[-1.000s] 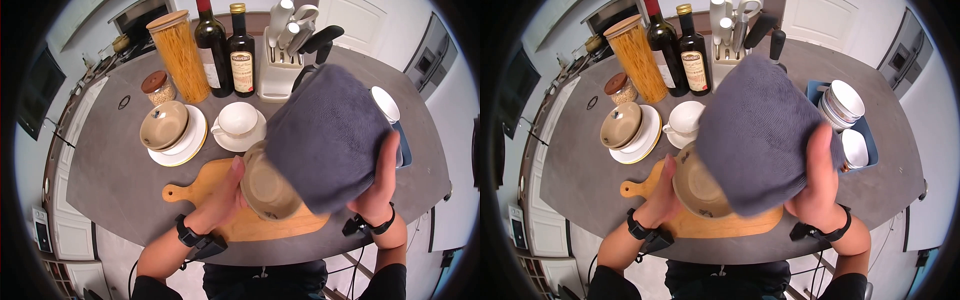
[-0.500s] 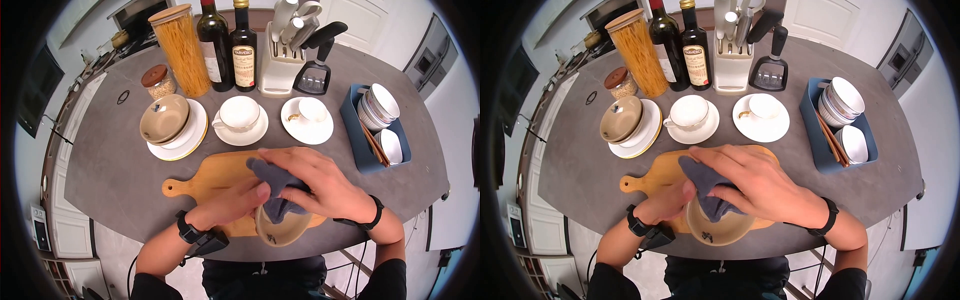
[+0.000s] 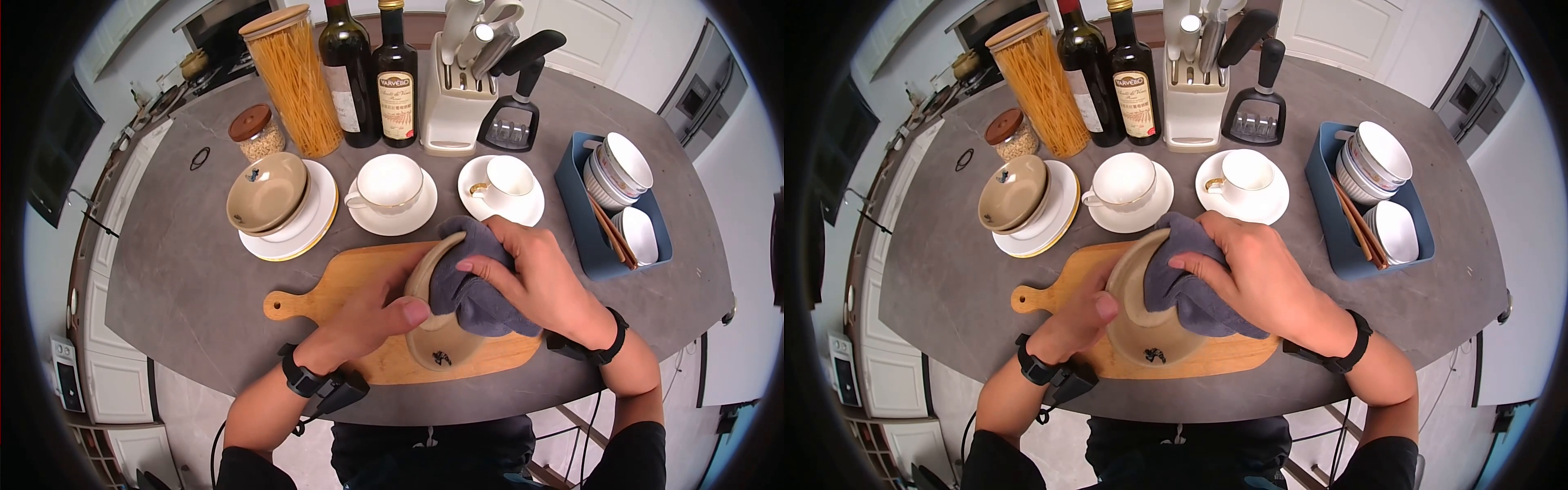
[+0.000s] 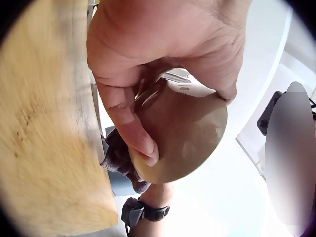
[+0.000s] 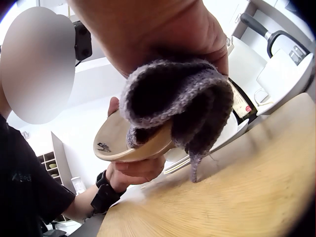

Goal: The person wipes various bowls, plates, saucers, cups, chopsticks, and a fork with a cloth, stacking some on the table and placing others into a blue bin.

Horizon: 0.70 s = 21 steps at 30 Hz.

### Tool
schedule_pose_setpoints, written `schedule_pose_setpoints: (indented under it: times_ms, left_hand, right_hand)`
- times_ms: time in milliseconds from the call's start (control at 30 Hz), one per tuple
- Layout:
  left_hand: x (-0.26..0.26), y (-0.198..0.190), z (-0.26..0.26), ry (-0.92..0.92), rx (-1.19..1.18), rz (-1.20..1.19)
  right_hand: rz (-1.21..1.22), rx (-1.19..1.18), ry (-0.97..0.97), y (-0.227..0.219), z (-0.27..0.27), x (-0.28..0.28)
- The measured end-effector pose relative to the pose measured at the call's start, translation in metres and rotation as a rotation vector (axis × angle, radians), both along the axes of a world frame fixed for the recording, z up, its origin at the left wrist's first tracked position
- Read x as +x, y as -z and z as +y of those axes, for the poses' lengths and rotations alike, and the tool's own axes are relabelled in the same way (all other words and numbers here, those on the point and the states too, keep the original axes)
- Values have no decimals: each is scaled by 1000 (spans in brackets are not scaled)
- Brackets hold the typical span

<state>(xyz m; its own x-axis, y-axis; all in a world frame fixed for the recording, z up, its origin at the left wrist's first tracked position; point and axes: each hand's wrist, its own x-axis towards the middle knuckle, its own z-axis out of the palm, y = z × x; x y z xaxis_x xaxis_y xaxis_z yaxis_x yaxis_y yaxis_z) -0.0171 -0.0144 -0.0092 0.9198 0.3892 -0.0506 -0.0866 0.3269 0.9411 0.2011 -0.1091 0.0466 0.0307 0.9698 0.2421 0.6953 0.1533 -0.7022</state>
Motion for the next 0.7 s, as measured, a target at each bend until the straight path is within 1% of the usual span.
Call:
schedule_pose_setpoints:
  times_ms: [33,100,167,333,400,433,500,533,567,600,667,700]
  left_hand:
    - [1,-3,0,-33,19,-27]
    - [2,-6,-1,-67,38,-53]
    - [3,-7,-3,-142,28,-99]
    - [6,-9,0,-172,52,-152]
    - [5,-9,1,-175,56,-161]
    - [5,-11,-1,-196,60,-173]
    - [4,-11,-1,-216,65,-185]
    - [2,-9,1,-209,129,-201]
    - [1,-8,2,-202,195,-216]
    - [2,-7,2,-202,198,-214]
    - [5,-5,2,-213,301,-278]
    - [4,-10,1,-213,303,-278]
  right_hand:
    - [1,0,1,2,1,0]
    - [105,7,48,11,4,1]
    - [103,-18,75,15,5,1]
    - [117,-41,123,31,7,1]
    - [272,-101,117,31,7,-3]
    - [272,-101,116,31,6,-6]
    - [570,-143,68,31,5,-11]
    - [570,-142,66,33,4,-11]
    - [651,-153,40,34,4,-12]
    - [733,-163,14,35,4,-12]
    - [743,-118,30,33,5,-12]
    - [752,-77,44,30,5,-12]
